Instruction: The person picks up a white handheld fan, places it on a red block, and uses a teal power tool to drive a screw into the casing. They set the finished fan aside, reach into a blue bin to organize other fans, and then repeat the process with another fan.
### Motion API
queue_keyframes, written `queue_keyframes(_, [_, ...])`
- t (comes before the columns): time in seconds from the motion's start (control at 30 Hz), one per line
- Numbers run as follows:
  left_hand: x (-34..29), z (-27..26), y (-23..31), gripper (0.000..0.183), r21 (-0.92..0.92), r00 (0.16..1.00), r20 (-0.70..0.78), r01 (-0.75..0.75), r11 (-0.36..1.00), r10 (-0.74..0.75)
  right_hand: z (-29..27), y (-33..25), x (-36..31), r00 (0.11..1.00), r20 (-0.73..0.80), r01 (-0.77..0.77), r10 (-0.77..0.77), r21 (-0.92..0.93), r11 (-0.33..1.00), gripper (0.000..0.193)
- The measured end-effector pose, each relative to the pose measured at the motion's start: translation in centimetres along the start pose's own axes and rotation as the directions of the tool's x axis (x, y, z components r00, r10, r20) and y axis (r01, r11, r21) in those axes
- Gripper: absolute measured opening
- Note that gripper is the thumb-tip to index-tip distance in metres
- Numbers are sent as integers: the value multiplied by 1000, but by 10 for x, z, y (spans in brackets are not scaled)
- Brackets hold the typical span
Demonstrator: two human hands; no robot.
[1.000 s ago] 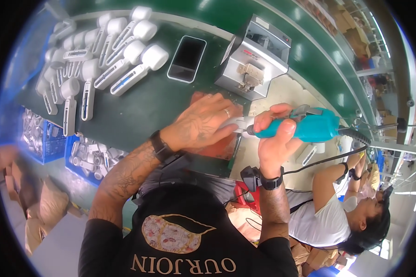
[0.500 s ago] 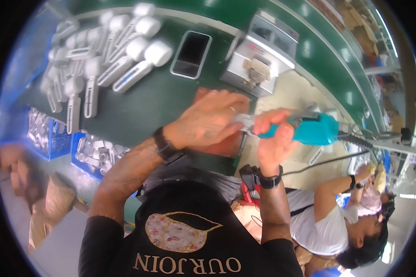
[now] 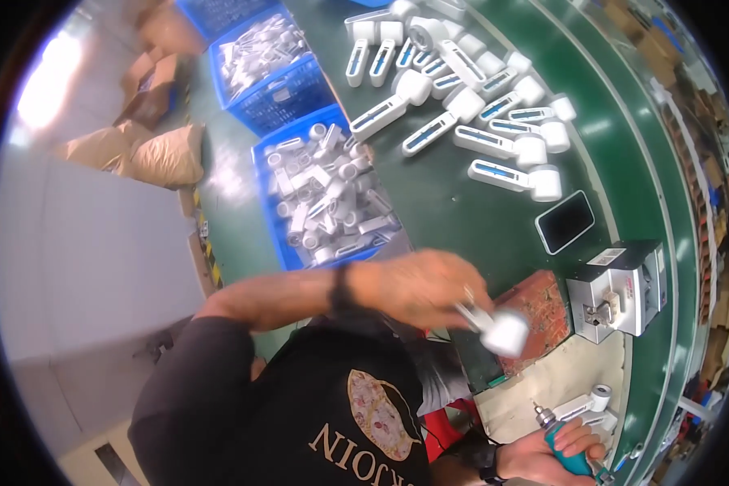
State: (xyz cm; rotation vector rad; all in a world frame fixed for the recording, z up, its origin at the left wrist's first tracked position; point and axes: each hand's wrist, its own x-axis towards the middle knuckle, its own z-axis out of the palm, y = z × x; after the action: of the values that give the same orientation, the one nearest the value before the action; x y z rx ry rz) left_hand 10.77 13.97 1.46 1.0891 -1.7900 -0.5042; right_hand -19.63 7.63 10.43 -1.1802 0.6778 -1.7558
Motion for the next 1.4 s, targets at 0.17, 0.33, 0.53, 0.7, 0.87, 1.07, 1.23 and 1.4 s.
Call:
queue_keyframes(0.17, [-103, -105, 37, 34, 18, 704, -135, 706, 708, -698, 3, 15, -19, 990, -4, -138, 138, -7, 990, 55])
queue_keyframes(0.33, [-130, -129, 20, 45, 581, 645, -604, 759, 295, -468, 8, 27, -21, 984, 6, -178, 178, -19, 984, 60])
queue_keyframes(0.53, [-37, -120, -53, 58, 624, 765, -626, 608, 491, -152, 27, 33, -27, 968, 163, -208, 191, 93, 974, 54])
queue_keyframes(0.7, [-22, -107, -97, 40, 638, 718, -653, 693, 337, -241, 25, 34, -37, 962, 164, -228, 217, 53, 972, 57])
queue_keyframes(0.87, [-115, -97, -55, 35, 444, 650, -722, 697, 563, -235, 14, 37, -37, 970, 140, -192, 201, -75, 979, 56])
queue_keyframes(1.07, [-178, -107, -38, 35, 367, 451, -873, 858, 359, -185, 25, 44, -27, 972, 31, -228, 233, -119, 966, 57])
queue_keyframes(1.23, [-70, -167, -82, 39, 563, 618, -786, 692, 451, 34, 32, 50, -24, 952, 106, -284, 288, -50, 958, 59])
queue_keyframes(1.4, [52, -185, -106, 77, 384, 504, -703, 863, 329, -501, 39, 50, -37, 958, 102, -261, 267, -67, 963, 62])
